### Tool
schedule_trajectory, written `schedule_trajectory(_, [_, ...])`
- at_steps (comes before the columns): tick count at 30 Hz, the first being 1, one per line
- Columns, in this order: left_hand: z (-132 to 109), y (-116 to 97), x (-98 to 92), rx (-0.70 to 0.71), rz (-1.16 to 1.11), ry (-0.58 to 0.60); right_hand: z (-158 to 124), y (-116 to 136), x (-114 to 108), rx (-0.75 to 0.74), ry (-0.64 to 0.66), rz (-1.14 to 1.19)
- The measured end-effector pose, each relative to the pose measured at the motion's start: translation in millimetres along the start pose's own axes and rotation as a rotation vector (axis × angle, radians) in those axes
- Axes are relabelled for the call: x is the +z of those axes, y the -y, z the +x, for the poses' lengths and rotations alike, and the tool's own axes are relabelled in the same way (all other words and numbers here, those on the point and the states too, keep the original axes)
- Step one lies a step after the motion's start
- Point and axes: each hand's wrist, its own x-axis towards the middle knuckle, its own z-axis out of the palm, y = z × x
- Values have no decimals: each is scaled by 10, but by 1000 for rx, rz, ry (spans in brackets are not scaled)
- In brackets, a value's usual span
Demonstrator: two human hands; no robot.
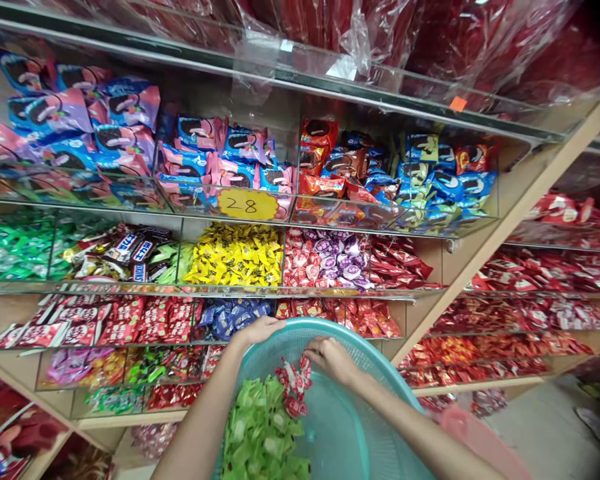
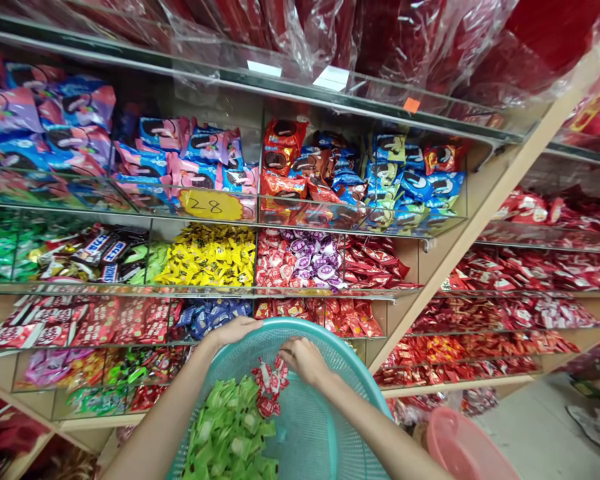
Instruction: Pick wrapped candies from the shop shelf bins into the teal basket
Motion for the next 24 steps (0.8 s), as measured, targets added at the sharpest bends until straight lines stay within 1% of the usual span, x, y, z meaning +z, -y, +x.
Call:
schedule_trajectory(3, [0, 9, 2, -13, -12, -2, 40, -13, 97, 50, -50, 103])
schedule_trajectory(7, [5, 35, 0, -21, -6, 3, 30, -7, 245, 128, -96, 170])
schedule_trajectory(12, [11, 43, 1, -15, -16, -3, -21, -23, 393, 177, -72, 223])
schedule_trajectory(15, [2, 25, 5, -22, -28, -4, -42, -14, 390, 189, -53, 180])
schedule_trajectory(17, [1, 25, 5, -19, -30, -12, -38, 30, 298, 191, -71, 112])
schedule_trajectory(19, [6, 41, 2, -11, -44, -12, -12, 111, 108, 150, -110, 53])
schedule_trajectory(21, [15, 65, 1, -7, -74, 0, 42, 220, -171, 64, -181, 28])
schedule_trajectory(22, [18, 75, 1, -9, -92, 5, 80, 276, -331, 17, -236, 23])
schedule_trajectory(24, [18, 81, 4, -20, -117, 8, 176, 374, -659, -65, -387, 21])
